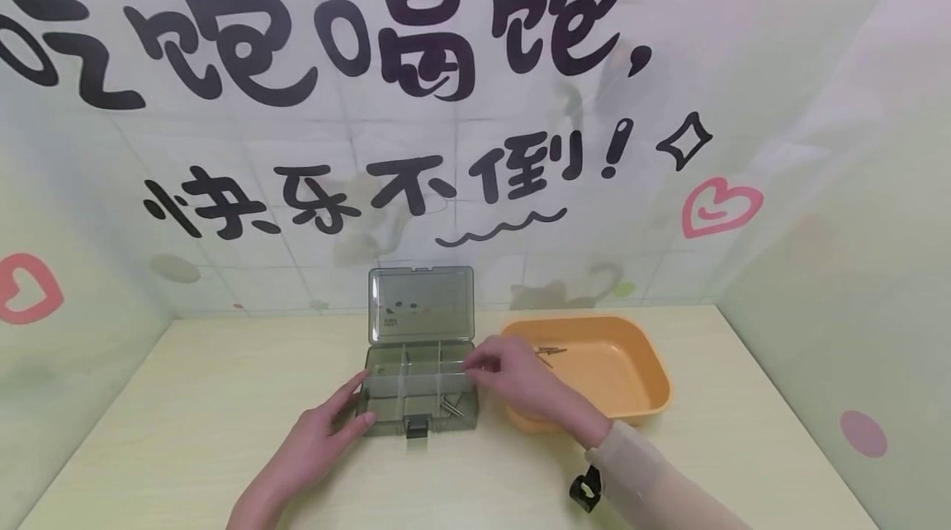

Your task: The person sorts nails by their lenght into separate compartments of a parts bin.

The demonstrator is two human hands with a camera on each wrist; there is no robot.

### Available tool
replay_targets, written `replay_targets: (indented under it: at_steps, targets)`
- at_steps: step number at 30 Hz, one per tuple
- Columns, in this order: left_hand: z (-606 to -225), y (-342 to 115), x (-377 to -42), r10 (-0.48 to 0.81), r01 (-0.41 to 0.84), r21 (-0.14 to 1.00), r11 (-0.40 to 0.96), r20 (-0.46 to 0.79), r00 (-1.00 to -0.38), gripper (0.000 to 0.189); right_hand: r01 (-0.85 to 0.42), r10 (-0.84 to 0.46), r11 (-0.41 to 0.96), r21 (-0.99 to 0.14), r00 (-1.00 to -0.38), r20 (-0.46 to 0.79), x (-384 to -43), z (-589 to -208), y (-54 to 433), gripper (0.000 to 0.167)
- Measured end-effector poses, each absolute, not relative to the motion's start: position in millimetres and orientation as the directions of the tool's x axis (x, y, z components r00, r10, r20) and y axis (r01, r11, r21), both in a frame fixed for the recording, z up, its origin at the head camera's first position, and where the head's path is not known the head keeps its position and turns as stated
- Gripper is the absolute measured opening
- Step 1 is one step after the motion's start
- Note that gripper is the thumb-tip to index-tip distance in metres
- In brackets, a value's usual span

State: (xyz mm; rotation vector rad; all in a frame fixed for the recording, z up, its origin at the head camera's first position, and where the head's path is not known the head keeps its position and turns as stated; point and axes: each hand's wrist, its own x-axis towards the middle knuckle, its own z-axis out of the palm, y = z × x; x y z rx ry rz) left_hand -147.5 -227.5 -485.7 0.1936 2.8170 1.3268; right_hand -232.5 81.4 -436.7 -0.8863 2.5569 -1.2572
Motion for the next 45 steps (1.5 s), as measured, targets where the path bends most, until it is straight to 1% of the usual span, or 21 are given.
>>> replay_targets:
  at_steps: [4,10,14,22,25,31,39,45]
  targets:
    - [-485.9,-226.7,-148.2,0.124,0.106,0.768,0.632,0.035,-0.992,0.069,-0.432,-0.543,0.497,-0.753,-0.831,0.119,-234.9,-433.7,88.6,0.015]
    - [-485.4,-225.9,-148.4,0.121,0.101,0.763,0.639,0.031,-0.992,0.069,-0.485,-0.496,0.518,-0.704,-0.841,0.215,-242.0,-434.9,100.8,0.012]
    - [-485.0,-225.8,-147.9,0.118,0.106,0.758,0.643,0.038,-0.992,0.069,-0.487,-0.478,0.499,-0.716,-0.844,0.241,-248.1,-439.6,109.9,0.011]
    - [-485.0,-224.9,-146.9,0.119,0.114,0.76,0.64,0.048,-0.992,0.068,-0.386,-0.428,0.484,-0.785,-0.887,0.173,-260.0,-450.9,123.8,0.014]
    - [-484.7,-224.6,-146.3,0.118,0.104,0.761,0.641,0.036,-0.992,0.069,-0.361,-0.408,0.495,-0.79,-0.9,0.155,-263.6,-455.9,127.2,0.013]
    - [-483.4,-225.1,-146.3,0.11,0.082,0.762,0.642,0.015,-0.994,0.07,-0.344,-0.377,0.57,-0.747,-0.916,0.134,-271.4,-466.6,133.1,0.008]
    - [-484.3,-226.1,-146.6,0.114,0.093,0.756,0.648,0.024,-0.993,0.07,-0.316,-0.356,0.646,-0.694,-0.93,0.093,-274.9,-470.8,139.9,0.006]
    - [-485.6,-226.2,-147.6,0.113,0.097,0.757,0.647,0.031,-0.993,0.07,-0.257,-0.356,0.651,-0.714,-0.934,0.012,-274.1,-470.9,141.5,0.003]
